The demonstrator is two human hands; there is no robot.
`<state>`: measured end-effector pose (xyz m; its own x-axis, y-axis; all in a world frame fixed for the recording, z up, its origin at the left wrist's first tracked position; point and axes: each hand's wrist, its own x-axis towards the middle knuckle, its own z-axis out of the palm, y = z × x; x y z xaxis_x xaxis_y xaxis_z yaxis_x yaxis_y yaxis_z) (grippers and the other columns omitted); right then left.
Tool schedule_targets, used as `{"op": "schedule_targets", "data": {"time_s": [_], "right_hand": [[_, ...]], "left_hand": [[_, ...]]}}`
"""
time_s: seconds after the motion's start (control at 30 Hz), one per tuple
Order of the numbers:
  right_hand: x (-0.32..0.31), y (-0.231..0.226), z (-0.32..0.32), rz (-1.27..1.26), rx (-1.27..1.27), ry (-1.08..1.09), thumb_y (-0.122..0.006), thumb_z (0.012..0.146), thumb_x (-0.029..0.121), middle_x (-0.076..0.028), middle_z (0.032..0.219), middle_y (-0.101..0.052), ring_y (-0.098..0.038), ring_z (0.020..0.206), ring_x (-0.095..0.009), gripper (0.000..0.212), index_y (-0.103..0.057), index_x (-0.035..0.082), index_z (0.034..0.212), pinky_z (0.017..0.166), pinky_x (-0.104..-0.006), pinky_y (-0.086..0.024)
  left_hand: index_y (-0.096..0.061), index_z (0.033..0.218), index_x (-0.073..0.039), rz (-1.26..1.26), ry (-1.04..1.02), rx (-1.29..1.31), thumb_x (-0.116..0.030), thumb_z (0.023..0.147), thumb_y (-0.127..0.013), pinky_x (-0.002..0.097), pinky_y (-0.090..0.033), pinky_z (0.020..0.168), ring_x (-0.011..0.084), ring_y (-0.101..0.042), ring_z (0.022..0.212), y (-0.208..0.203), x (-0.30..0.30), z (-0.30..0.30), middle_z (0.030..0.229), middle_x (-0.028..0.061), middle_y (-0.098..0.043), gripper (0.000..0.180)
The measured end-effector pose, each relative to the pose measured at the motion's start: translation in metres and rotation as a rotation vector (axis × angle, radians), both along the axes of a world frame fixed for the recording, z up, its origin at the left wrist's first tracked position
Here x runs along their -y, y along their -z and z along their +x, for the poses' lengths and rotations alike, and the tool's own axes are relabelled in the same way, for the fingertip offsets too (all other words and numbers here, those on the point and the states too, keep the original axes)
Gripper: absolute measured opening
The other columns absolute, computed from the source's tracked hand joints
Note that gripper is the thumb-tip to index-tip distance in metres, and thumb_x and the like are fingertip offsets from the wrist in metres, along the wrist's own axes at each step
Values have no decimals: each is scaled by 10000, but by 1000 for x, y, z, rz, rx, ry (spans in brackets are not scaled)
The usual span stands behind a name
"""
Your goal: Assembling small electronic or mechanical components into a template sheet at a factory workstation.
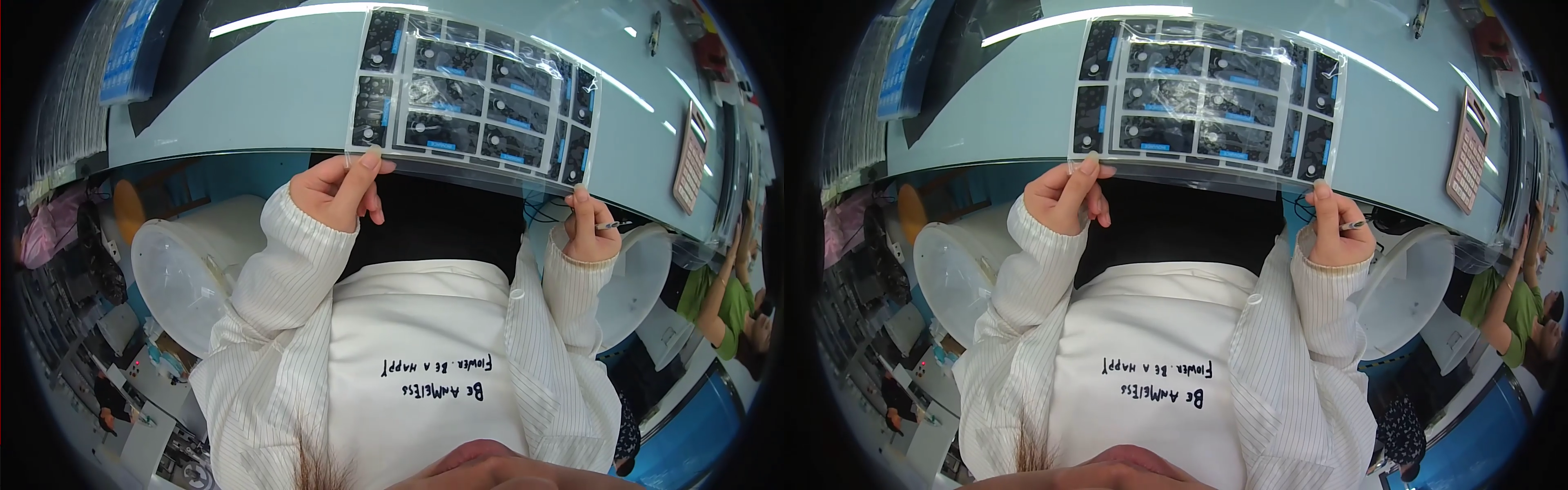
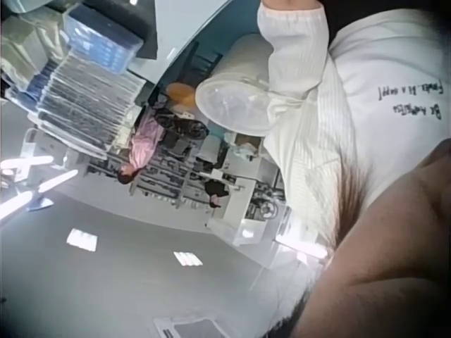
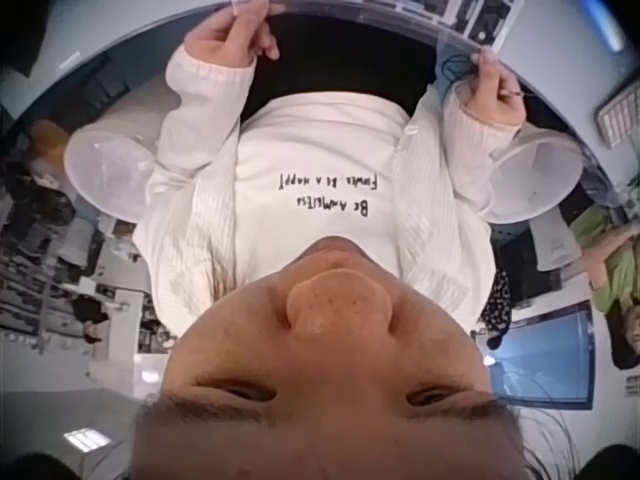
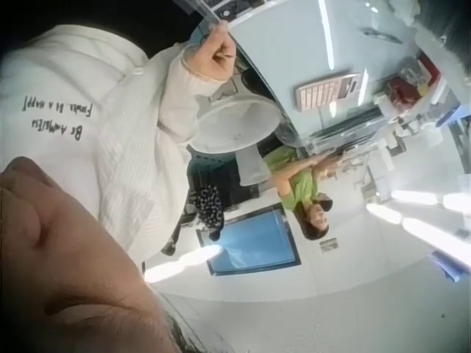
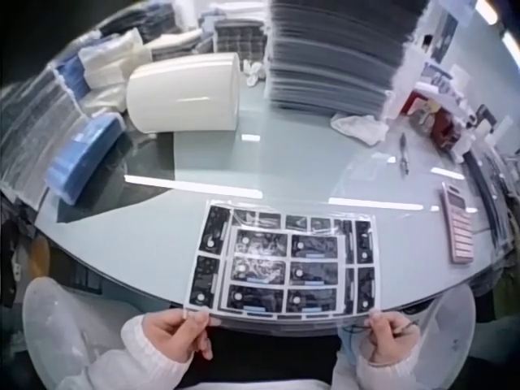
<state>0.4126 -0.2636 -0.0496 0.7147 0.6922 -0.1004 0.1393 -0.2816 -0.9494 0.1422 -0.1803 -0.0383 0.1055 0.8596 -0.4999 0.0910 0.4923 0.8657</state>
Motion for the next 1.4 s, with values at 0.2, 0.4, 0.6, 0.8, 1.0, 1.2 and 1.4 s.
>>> {"op": "schedule_targets", "data": {"time_s": [0.2, 0.4, 0.6, 0.8, 1.0, 1.2, 1.4], "right_hand": [[-1, 5, 0, 38, 45, 7, -709, 833, 133, 54, 505, -478, -293, 421, -7, 155, -681, -2, 762, 436, -199, -172], [0, 7, 1, 30, 58, 0, -706, 835, 130, 57, 493, -467, -281, 417, -6, 154, -678, 4, 752, 436, -202, -169], [0, 7, 4, 52, 52, -13, -707, 832, 117, 62, 492, -454, -280, 415, -5, 142, -676, 7, 747, 427, -206, -164], [1, 8, 6, 47, 61, -34, -708, 833, 119, 57, 507, -477, -284, 415, -5, 142, -675, 10, 747, 424, -205, -165], [0, 5, 9, 29, 72, -72, -709, 836, 132, 59, 513, -479, -290, 421, -7, 164, -662, 27, 718, 424, -205, -169], [4, -3, 26, -106, 136, -220, -729, 823, 155, 48, 578, -536, -334, 465, -11, 212, -622, 52, 673, 456, -193, -223], [6, -28, 47, -129, 248, -308, -731, 822, 142, 36, 659, -573, -431, 581, -25, 176, -626, 38, 727, 568, -176, -326]], "left_hand": [[-674, 840, 32, 14, -18, -10, -218, 924, -583, 262, -437, 412, 143, -505, 414, -4, 0, 2, 512, 45, -512, 279], [-683, 856, 20, -3, 10, -45, -279, 928, -577, 250, -432, 458, 117, -506, 443, -13, -3, 1, 510, 24, -507, 325], [-690, 850, 18, 1, 42, -72, -284, 925, -582, 250, -432, 458, 118, -508, 432, -9, -3, 1, 492, 21, -500, 329], [-690, 831, 28, 27, 19, -102, -251, 913, -601, 253, -429, 412, 134, -499, 387, -7, -2, 2, 465, 29, -483, 304], [-688, 834, 30, 27, 24, -89, -246, 916, -598, 247, -428, 421, 128, -494, 390, -6, -2, 2, 459, 23, -469, 301], [-683, 856, 34, 39, 29, -28, -224, 926, -582, 244, -418, 433, 115, -471, 408, 1, 0, 0, 493, 21, -479, 286], [-684, 867, 30, -19, 30, -11, -223, 927, -582, 245, -422, 461, 110, -466, 439, -4, 0, 0, 510, 17, -479, 279]]}}
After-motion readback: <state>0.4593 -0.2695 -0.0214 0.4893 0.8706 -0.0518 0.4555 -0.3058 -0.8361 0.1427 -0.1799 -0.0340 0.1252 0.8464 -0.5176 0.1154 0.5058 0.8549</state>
